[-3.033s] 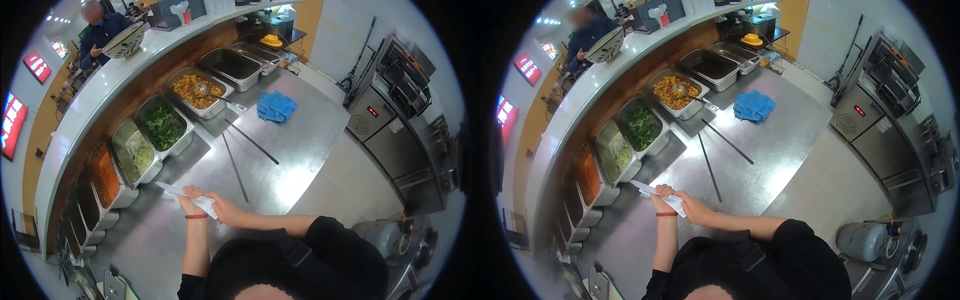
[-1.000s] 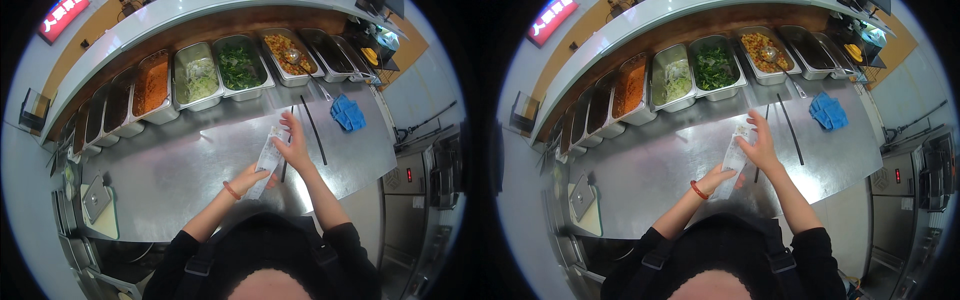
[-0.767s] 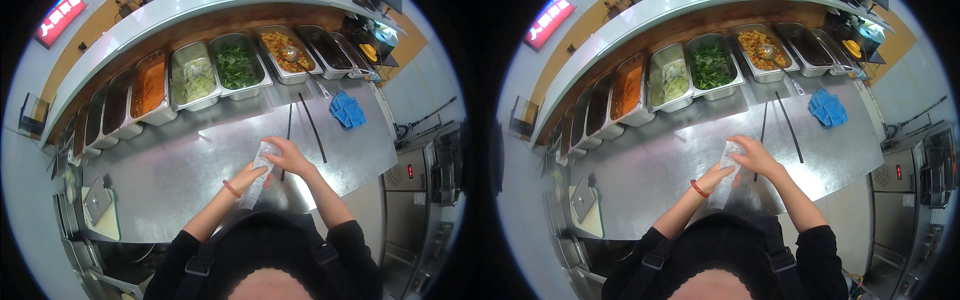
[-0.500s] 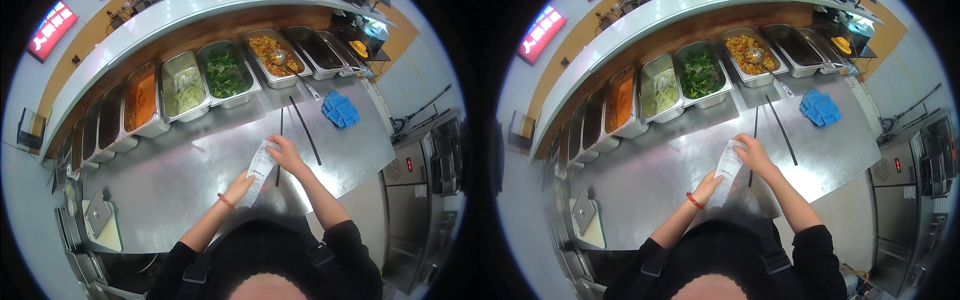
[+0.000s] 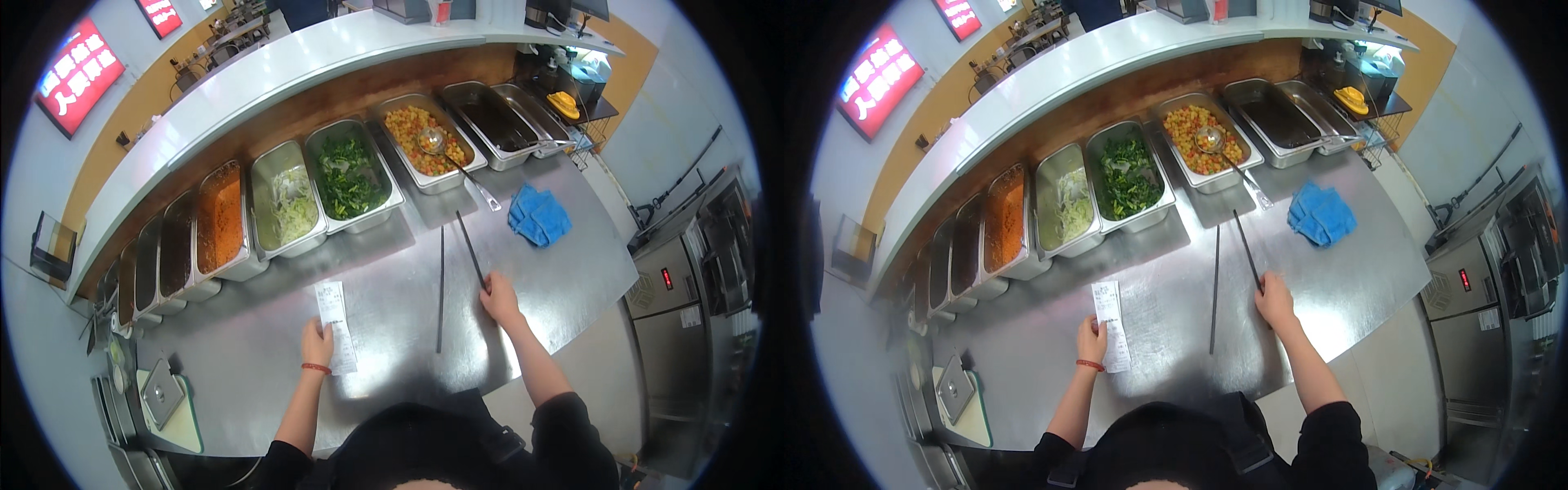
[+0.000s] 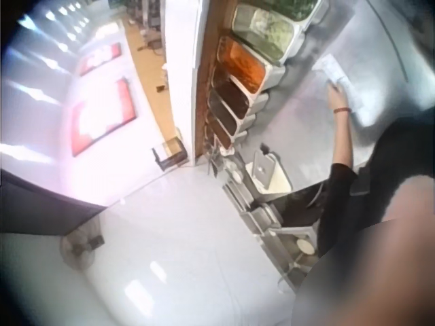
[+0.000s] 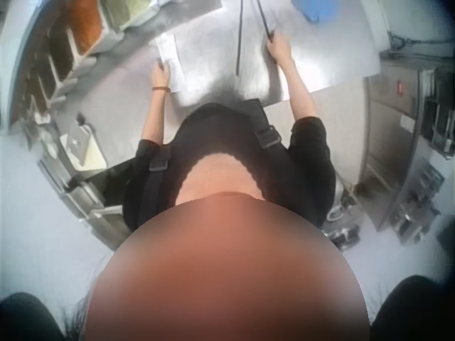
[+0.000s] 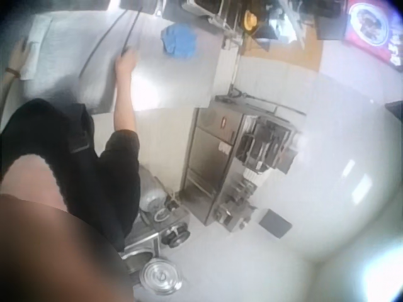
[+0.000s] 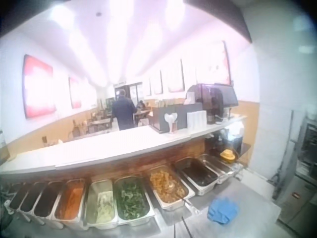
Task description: The person assembles a bowl of noodles by adding various sauces and toppings from metal containers using a ladle and chopsticks. The person then hands the completed bowl to a customer and cleans the counter.
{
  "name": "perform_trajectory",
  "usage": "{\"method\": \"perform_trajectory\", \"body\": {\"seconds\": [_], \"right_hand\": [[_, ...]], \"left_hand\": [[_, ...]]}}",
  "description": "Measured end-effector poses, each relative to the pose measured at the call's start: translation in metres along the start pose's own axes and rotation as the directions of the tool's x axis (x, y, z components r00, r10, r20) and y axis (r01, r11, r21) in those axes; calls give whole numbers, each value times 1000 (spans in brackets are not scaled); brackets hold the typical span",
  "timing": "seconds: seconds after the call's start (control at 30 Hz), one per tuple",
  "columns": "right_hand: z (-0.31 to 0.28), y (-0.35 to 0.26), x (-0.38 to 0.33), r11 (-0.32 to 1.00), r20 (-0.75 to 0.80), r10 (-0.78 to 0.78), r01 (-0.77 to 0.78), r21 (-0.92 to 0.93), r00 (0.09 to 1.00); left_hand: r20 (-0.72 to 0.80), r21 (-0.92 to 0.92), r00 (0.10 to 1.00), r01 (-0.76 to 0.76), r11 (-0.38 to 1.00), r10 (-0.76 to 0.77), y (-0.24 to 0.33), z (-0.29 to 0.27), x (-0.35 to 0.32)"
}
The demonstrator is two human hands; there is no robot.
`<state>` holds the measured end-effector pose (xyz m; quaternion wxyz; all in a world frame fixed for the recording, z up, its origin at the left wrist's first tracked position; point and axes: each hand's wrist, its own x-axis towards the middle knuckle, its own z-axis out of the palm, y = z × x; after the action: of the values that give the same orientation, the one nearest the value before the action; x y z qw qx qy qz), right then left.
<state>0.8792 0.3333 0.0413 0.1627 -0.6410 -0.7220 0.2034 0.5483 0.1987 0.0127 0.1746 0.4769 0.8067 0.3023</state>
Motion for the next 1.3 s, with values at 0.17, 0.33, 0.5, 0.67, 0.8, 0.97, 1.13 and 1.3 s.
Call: {"method": "perform_trajectory", "body": {"seconds": [0.17, 0.33, 0.5, 0.67, 0.8, 0.97, 1.13, 1.3], "right_hand": [[-2, -23, 17, 914, -1, -14, 13, 406, 1000], [3, -56, 85, 466, 270, 101, -285, 838, 958], [20, -87, 161, 13, 264, 204, -272, 962, 943], [28, -104, 200, -1, 223, 444, -248, 969, 868], [31, -100, 207, -51, 127, 530, -118, 992, 838], [38, -94, 209, -14, 48, 634, -50, 999, 772], [37, -84, 203, -45, 20, 579, 7, 999, 815], [31, -85, 206, -3, -17, 621, 24, 1000, 783]], "left_hand": [[-291, 20, 956, -43, 999, 47, -15, 2, 10], [-268, 98, 963, 38, 995, -10, -23, 6, 8], [-279, 126, 960, 59, 990, -21, -22, 7, 9], [-299, 148, 954, 41, 988, 6, -21, 8, 10], [-291, 174, 957, 48, 984, 5, -19, 8, 8], [-273, 180, 962, 79, 980, -27, -19, 6, 10], [-273, 177, 962, 61, 982, -11, -21, 7, 9], [-276, 134, 961, 45, 990, -7, -25, 8, 11]]}}
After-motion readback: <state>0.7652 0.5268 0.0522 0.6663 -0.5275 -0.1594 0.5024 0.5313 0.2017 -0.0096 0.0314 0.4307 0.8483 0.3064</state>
